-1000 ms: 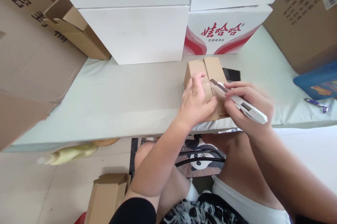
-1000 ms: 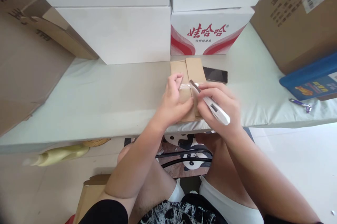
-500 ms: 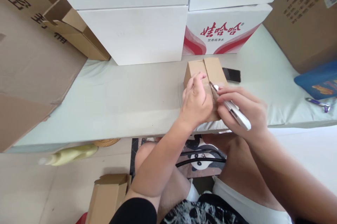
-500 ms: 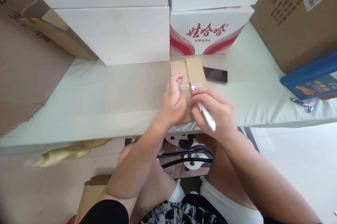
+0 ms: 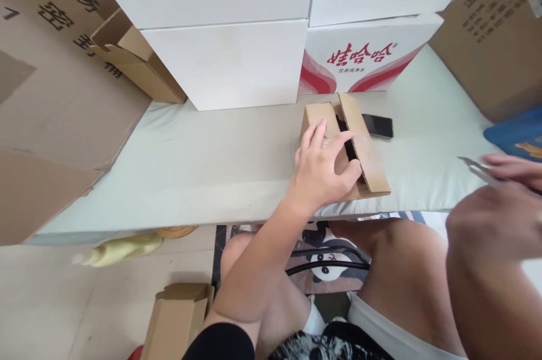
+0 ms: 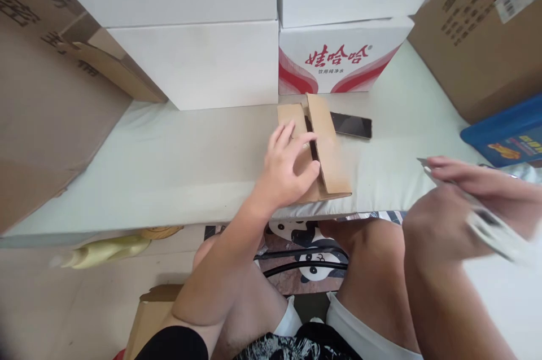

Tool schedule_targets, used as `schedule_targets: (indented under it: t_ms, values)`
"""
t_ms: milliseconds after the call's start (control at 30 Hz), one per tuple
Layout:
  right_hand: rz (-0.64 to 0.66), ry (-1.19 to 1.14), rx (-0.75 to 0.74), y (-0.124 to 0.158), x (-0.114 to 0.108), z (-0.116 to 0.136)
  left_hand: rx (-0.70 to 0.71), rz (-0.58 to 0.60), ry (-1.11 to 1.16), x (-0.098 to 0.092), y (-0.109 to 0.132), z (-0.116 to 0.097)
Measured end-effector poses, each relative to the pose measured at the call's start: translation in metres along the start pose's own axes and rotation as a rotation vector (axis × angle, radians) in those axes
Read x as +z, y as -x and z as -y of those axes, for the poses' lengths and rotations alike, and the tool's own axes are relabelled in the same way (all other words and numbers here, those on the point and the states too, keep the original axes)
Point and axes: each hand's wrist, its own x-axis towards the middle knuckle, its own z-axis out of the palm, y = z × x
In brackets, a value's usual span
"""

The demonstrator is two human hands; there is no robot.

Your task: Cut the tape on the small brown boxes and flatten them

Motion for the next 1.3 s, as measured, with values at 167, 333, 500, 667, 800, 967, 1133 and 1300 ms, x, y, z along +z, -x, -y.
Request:
schedule_targets:
  t_ms: [167, 333, 500, 667, 800, 967, 1133, 1300]
  values:
    - [0.701, 0.667, 0.166, 0.023, 0.003, -0.068, -0.032, -0.001, -0.016, -0.006, -0.002, -0.001]
    - [0.834, 0.66, 0.3, 0.033, 0.005, -0.066, -0.058, 0.004, 0.002, -0.005, -0.002, 0.002]
    - [0.857, 0.251, 0.194, 0.029, 0.003, -0.016, -0.017, -0.057, -0.006, -0.001, -0.006, 0.011]
    - [0.87, 0.281, 0.202, 0.029, 0.027, 0.017, 0.015, -0.074, -0.05, 0.003, -0.008, 0.013]
    - [0.687, 0.482, 0.423, 0.028, 0.043, 0.023, -0.02, -0.014, -0.068, 0.001, -0.006, 0.015]
    - [0.47, 0.621, 0.01, 0.027, 0.047, 0.027, 0.08, -0.146, 0.095, -0.015, -0.006, 0.022]
    - [0.596, 0.277, -0.515, 0.029, 0.052, 0.03, -0.059, -0.433, 0.257, -0.039, -0.006, 0.031]
    - [0.546, 0.219, -0.419, 0.03, 0.06, 0.026, -0.289, -0.342, 0.324, -0.062, -0.007, 0.041]
